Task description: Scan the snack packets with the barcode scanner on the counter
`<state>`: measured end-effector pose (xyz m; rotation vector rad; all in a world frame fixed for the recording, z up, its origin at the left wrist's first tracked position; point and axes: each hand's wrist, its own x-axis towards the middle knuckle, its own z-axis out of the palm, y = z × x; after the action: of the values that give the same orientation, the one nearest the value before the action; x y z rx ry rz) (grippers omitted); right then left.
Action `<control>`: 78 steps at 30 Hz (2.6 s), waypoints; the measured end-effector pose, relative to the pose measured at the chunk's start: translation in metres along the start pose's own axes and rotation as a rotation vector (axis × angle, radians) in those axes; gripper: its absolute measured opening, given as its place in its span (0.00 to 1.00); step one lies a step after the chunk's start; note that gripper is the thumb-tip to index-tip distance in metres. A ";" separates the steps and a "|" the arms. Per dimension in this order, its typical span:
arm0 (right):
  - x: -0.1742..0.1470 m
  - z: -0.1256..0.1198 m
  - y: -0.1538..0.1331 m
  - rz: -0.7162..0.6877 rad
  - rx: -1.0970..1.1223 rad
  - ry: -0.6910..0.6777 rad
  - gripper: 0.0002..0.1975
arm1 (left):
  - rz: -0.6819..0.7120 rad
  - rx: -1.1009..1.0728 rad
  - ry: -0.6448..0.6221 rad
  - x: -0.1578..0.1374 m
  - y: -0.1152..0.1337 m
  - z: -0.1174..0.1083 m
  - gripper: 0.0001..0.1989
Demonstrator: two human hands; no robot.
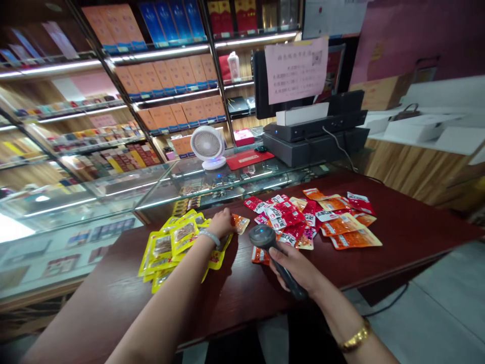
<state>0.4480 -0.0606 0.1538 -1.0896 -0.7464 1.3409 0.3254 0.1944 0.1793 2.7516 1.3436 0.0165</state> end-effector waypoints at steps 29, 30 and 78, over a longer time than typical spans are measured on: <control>-0.005 -0.014 0.007 -0.058 0.101 0.099 0.23 | -0.005 -1.015 -0.142 -0.026 0.034 -0.007 0.17; -0.007 -0.016 0.006 -0.068 0.109 0.116 0.23 | -0.021 -1.106 -0.183 -0.024 0.044 -0.006 0.18; 0.069 0.082 -0.017 0.010 0.149 -0.114 0.23 | -0.376 0.028 0.361 -0.129 -0.097 -0.019 0.19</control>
<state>0.3882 0.0233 0.1872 -0.9057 -0.7127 1.4532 0.1683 0.1533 0.1943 2.5517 1.9415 0.4934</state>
